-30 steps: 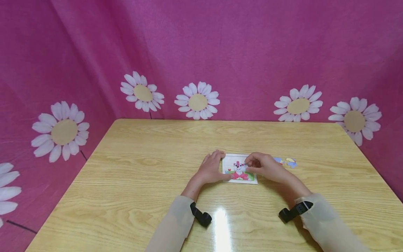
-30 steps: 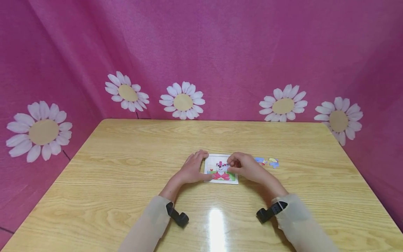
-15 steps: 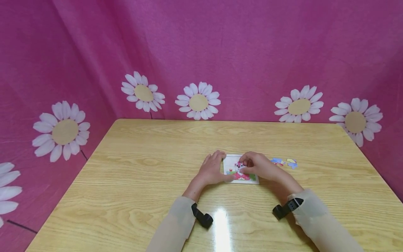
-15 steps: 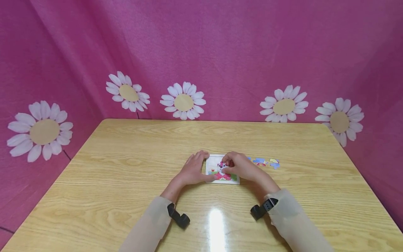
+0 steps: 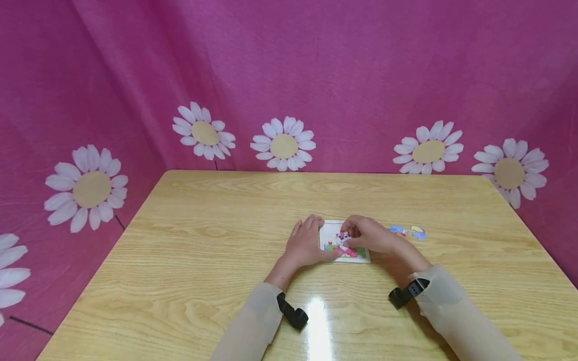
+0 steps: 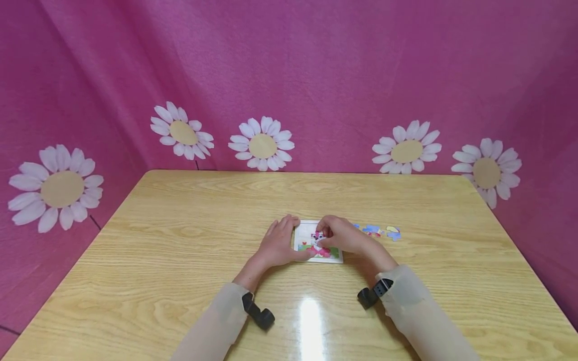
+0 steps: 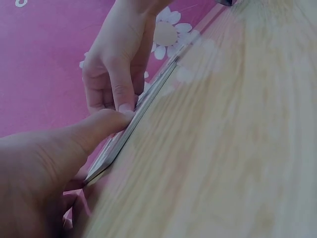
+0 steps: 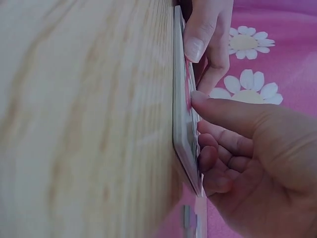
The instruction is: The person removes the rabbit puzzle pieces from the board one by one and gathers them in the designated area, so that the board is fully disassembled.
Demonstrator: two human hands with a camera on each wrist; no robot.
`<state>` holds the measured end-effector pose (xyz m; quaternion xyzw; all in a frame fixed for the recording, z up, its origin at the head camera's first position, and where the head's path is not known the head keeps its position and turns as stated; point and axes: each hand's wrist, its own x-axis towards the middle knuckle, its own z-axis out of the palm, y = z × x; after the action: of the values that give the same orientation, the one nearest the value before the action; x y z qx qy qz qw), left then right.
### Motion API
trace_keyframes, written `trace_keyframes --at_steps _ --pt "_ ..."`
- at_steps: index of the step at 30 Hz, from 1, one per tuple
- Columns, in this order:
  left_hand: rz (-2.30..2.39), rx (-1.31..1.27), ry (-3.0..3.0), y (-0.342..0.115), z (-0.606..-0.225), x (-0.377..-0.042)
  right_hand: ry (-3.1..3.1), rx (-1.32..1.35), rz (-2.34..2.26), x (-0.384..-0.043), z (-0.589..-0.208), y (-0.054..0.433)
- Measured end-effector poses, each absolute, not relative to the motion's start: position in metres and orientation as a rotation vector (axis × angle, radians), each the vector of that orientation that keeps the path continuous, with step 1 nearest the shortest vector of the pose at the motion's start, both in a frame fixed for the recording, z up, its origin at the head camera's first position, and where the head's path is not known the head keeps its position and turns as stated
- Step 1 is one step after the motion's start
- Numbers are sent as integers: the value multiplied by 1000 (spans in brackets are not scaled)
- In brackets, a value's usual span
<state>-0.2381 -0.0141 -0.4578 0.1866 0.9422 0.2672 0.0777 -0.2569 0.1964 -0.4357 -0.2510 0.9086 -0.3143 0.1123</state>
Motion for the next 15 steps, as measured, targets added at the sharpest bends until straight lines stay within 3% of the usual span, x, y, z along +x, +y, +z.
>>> trace_keyframes --at_steps 15 --pt "788 537 2826 -13 -459 -239 2738 -734 -1079 -243 -437 194"
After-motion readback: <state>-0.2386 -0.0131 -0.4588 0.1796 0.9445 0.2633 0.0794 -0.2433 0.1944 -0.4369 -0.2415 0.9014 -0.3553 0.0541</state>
